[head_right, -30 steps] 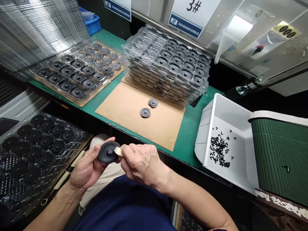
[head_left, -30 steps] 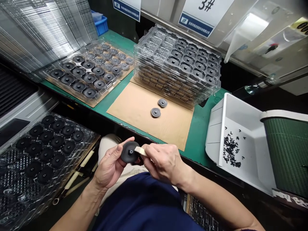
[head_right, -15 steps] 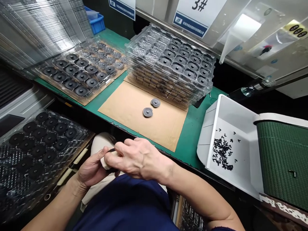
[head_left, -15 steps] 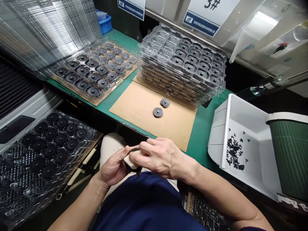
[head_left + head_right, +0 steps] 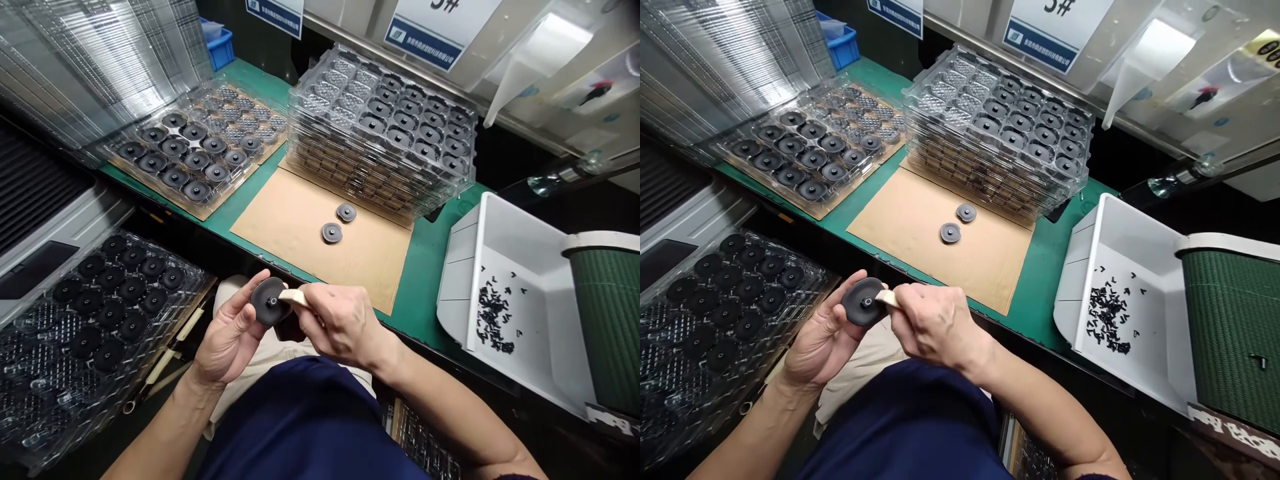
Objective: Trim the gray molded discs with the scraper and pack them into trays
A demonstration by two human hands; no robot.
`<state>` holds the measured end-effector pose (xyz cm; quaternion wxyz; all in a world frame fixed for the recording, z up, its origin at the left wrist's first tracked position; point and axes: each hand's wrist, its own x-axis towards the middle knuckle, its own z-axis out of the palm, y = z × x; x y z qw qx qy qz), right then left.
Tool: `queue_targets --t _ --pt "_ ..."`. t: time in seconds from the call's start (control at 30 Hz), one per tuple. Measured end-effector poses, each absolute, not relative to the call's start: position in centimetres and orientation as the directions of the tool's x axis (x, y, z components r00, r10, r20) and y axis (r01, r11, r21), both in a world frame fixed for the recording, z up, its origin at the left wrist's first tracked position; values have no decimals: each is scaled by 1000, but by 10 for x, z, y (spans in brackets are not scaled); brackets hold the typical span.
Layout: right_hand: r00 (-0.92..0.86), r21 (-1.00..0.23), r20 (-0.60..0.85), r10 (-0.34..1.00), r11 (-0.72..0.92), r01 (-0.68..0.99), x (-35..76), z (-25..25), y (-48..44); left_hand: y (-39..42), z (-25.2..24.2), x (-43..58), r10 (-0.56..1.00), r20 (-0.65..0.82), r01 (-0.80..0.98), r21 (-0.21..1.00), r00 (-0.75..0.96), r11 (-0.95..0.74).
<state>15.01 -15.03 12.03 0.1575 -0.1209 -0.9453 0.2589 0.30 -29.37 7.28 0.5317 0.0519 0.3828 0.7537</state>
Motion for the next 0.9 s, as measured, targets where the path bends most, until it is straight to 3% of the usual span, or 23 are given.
queue_targets --t 0.1,0.27,0.43,0.47,0.53,0.67,0.77,0.9 --pt "-959 -493 202 198 867 75 154 123 -147 -294 73 1 817 -418 -802 590 -398 -90" --pt "-977 -326 138 165 939 112 153 131 -142 -293 70 3 871 -457 -827 549 -180 118" --pt "-983 -188 131 -129 970 -152 139 141 -137 -293 64 9 909 -418 -894 412 -12 177" --pt "-982 -194 147 -120 970 -148 137 141 -137 -293 63 9 909 -414 -908 397 -46 135" --pt "-982 -267 189 28 963 -24 137 137 -138 -293 64 7 895 -401 -906 424 -198 -10" --pt "-927 -540 189 325 823 178 139 129 -152 -292 71 5 835 -316 -751 640 -450 -163" --pt "-894 -639 270 358 761 112 137 131 -164 -289 79 8 812 -222 -631 745 -540 -217" --pt "-871 -600 344 352 795 84 137 136 -168 -287 89 7 744 -88 -483 809 -662 -335"
